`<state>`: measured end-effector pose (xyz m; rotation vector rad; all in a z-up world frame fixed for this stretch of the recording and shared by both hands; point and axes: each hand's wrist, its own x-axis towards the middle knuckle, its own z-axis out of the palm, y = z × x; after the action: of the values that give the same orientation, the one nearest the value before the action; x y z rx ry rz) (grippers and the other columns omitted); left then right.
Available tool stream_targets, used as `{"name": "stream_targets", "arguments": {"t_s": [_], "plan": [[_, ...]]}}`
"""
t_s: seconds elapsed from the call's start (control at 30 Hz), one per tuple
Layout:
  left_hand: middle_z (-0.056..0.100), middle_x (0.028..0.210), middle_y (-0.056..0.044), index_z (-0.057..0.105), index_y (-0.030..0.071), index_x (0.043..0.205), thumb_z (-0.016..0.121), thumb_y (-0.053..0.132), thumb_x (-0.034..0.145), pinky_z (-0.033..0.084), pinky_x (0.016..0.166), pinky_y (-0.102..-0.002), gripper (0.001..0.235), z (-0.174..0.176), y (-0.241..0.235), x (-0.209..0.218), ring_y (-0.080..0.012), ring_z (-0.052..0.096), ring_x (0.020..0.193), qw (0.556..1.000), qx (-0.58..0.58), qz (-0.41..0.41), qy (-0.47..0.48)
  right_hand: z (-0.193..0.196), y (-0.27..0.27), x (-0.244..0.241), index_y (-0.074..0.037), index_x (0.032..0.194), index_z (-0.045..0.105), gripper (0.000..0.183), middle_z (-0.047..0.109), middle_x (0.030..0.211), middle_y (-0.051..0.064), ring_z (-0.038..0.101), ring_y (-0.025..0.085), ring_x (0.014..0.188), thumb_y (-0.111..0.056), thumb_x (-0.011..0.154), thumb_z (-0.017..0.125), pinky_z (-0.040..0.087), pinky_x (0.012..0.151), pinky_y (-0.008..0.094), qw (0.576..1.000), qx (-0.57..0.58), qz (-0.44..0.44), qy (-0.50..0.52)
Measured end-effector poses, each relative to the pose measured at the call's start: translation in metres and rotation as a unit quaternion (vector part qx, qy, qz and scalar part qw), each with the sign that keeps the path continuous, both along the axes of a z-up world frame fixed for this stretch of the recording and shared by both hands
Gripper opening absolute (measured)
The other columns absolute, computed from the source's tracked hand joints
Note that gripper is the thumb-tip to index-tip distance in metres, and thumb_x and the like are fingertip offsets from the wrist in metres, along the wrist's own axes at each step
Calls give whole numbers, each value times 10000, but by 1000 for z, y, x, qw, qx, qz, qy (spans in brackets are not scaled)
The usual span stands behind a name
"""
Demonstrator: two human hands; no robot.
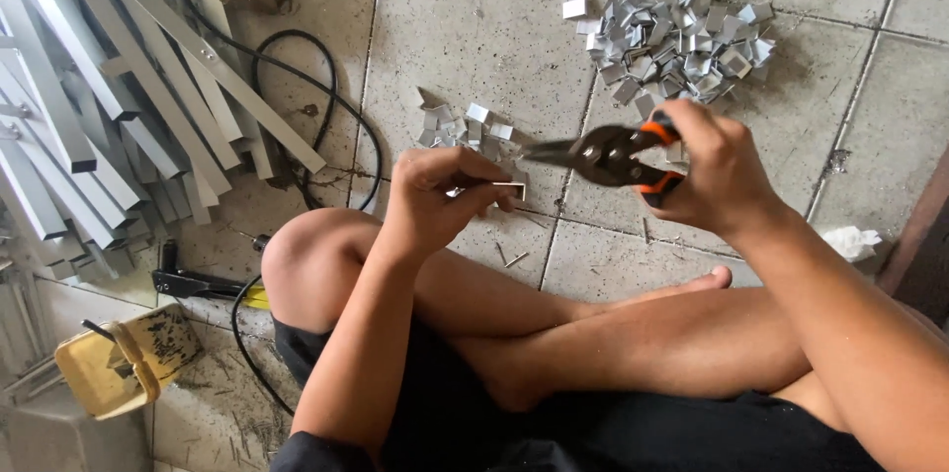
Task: Cutting small scraps of thin metal into smaller pieces using hand-held tin snips while sitting on the floor.
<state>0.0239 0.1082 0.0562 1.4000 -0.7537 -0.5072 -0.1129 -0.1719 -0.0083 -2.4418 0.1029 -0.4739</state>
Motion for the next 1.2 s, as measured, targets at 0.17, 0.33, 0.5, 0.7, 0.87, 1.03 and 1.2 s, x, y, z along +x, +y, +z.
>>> {"name": "stream_targets", "arguments": {"t_s": [0.17, 0.33, 0.5, 0.7, 0.87, 1.03, 1.2], "plan": [[713, 737, -221, 716, -66, 932, 766, -112, 825, 603, 534, -367, 126, 12, -6, 9, -322, 726, 631, 984, 85, -14, -153, 15, -16, 2, 13, 1143, 659, 617, 623, 906, 179, 625, 401, 853, -17, 539, 780, 526, 826, 464, 999, 4, -21, -39], [654, 1109, -81, 730, 154, 1123, 747, 87, 737, 535, 791, -413, 392, -19, -5, 0, -301, 590, 980, 820, 490, 54, -290, 69, -36, -10, 114, 1174, 521, 534, 562, 1019, 199, 553, 327, 830, -23, 874, 940, 492, 761, 407, 992, -52, -58, -98], [666, 1023, -54, 703, 114, 1136, 788, 103, 764, 520, 751, -355, 383, -30, -73, -12, -232, 632, 912, 878, 351, 68, -318, 84, -73, -28, 118, 1320, 408, 583, 500, 1117, 244, 536, 373, 922, 78, 932, 842, 504, 883, 479, 982, -11, -88, -164], [674, 1036, -22, 731, 137, 1050, 767, 160, 823, 530, 702, -347, 232, -90, -182, 8, -219, 626, 910, 837, 317, 35, -444, 63, -102, -35, 25, 1262, 385, 520, 478, 1094, 199, 500, 322, 911, 167, 954, 779, 485, 884, 456, 963, 63, -170, -200], [624, 1032, 16, 779, 127, 851, 752, 144, 835, 502, 692, -345, 35, -109, -191, 5, -187, 584, 910, 824, 267, 35, -499, 58, -111, -19, -16, 1199, 411, 489, 486, 1037, 127, 504, 261, 860, 44, 913, 803, 549, 794, 412, 955, 68, -183, -225], [753, 893, -55, 738, 30, 969, 735, -9, 855, 564, 681, -270, 120, -73, -160, -10, -146, 674, 746, 973, 164, 32, -159, 75, -92, -18, 63, 1193, 421, 567, 589, 1036, 218, 595, 359, 841, 46, 821, 848, 510, 840, 452, 967, 53, -140, -204], [646, 988, -99, 577, -35, 1153, 619, -35, 961, 608, 803, -287, 196, -40, -95, -28, -141, 628, 823, 996, 45, -2, 83, 72, -77, -13, 92, 1216, 472, 686, 586, 1043, 205, 583, 369, 908, -84, 726, 919, 478, 873, 473, 990, 7, -100, -102]]}}
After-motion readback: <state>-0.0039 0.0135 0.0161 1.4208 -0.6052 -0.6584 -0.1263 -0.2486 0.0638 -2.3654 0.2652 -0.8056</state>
